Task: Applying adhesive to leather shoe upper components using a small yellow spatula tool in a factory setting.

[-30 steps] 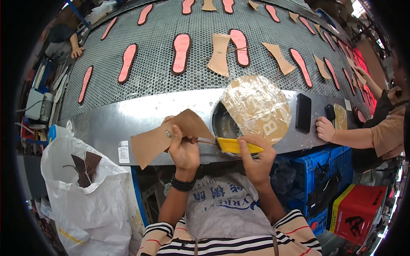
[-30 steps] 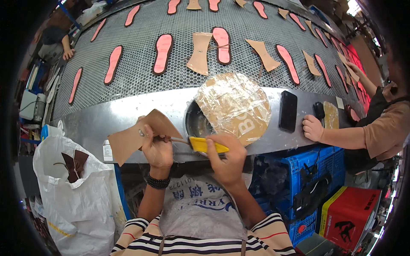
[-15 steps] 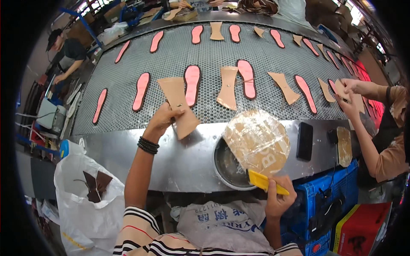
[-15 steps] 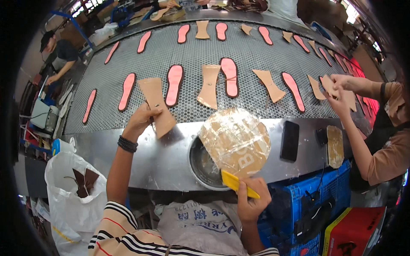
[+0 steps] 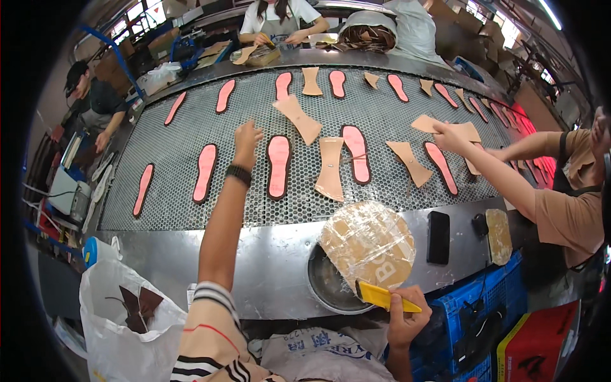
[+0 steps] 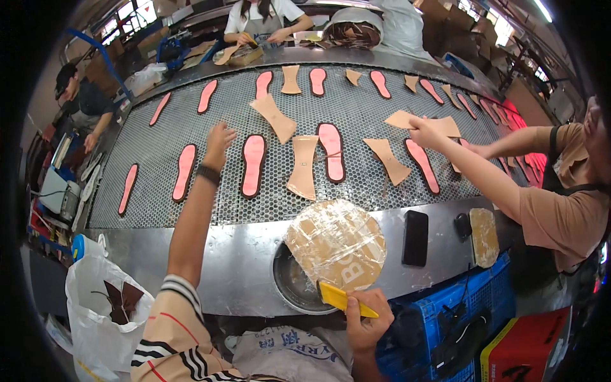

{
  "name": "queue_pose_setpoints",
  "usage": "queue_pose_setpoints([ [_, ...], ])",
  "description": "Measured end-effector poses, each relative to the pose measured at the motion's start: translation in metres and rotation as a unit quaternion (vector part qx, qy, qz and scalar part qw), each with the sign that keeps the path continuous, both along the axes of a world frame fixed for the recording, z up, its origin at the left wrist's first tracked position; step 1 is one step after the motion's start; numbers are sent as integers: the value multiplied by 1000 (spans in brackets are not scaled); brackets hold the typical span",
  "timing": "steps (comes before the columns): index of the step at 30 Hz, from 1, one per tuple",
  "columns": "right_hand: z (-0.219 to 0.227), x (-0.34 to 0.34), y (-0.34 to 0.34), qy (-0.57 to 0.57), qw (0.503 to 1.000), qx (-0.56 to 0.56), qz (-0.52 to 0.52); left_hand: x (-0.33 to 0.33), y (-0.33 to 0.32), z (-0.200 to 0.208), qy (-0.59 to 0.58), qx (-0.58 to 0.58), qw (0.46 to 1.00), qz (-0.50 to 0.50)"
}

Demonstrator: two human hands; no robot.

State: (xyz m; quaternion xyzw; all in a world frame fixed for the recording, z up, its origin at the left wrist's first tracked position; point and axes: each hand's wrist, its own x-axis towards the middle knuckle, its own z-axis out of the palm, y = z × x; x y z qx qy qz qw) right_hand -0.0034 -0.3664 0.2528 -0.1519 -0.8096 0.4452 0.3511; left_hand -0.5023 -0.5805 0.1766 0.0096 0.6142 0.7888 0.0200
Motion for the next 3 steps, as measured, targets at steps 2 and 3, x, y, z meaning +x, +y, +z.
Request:
queue_pose_setpoints([
  [2, -5, 1, -1, -8, 999, -42, 4, 27, -45, -15, 65, -173, 982, -50],
  [3, -8, 0, -1, 0, 999, -51, 11, 44, -75, -19, 104, -287, 945, -114],
])
